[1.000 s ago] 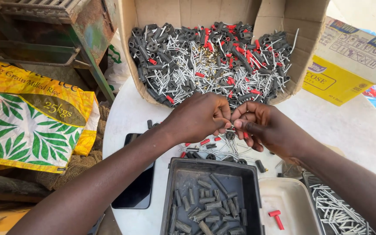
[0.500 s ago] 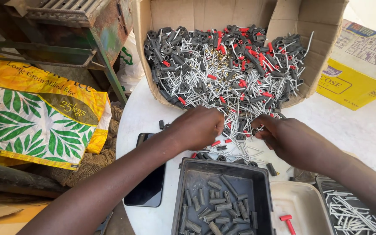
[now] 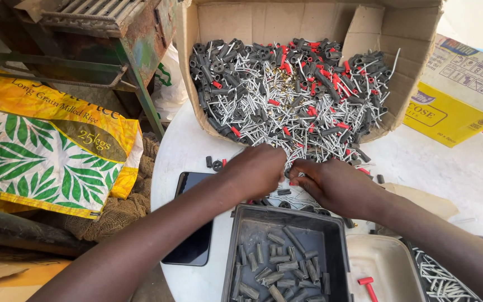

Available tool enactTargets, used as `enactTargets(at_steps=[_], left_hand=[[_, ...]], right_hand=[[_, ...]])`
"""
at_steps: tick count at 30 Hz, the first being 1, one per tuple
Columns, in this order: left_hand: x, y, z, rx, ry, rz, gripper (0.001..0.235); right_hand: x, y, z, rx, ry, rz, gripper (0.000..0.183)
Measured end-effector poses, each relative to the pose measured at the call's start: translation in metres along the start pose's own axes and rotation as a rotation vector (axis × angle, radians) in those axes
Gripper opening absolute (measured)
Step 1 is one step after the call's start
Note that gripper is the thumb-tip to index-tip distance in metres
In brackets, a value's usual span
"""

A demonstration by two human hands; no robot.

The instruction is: Assembling cable clips by inserting metal nails into plastic holders

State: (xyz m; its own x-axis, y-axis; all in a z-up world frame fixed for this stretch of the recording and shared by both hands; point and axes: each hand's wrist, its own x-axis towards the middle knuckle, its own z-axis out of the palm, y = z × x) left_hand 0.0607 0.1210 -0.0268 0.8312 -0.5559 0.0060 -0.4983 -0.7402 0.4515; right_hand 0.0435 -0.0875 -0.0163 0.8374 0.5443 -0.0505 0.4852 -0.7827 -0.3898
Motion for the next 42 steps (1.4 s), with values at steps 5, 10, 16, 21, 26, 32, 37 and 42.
enactTargets(at_steps=[5, 10, 16, 21, 26, 32, 37, 42], left_hand=[[0.002, -0.023, -0.007, -0.456, 0.015, -0.118, 0.023], [-0.027, -0.007, -0.03, -1.124, -0.074, -0.278, 0.02], [-0.024, -0.015, -0.017, -1.251, 0.093, -0.263, 0.027], [-0.033, -0.004, -0.029, -0.034, -0.043, -0.213, 0.017], [-0.021, -0.015, -0.006, 0.053, -0.057, -0.196, 0.018], [-0.014, -0.038, -0.005, -0.189, -0.061, -0.236, 0.026], [-0.03, -0.034, -0.027, -1.072, 0.029, -0.441, 0.02], [-0.037, -0.029, -0.036, -1.364, 0.113, -0.469, 0.016]], right_hand=[[0.003, 0.003, 0.001, -0.232, -0.057, -0.037, 0.027], [0.005, 0.005, 0.0, -0.282, -0.065, -0.058, 0.026], [0.007, 0.021, 0.003, 0.081, 0.032, -0.055, 0.015], [0.012, 0.027, -0.004, 1.423, -0.01, 0.329, 0.023], [0.012, -0.019, -0.007, 1.03, 0.106, 0.264, 0.039], [0.038, 0.003, 0.005, 0.157, 0.089, -0.102, 0.019], [0.043, -0.004, 0.005, -0.23, -0.044, -0.165, 0.04], [0.044, -0.026, -0.003, -0.464, -0.139, -0.117, 0.036]])
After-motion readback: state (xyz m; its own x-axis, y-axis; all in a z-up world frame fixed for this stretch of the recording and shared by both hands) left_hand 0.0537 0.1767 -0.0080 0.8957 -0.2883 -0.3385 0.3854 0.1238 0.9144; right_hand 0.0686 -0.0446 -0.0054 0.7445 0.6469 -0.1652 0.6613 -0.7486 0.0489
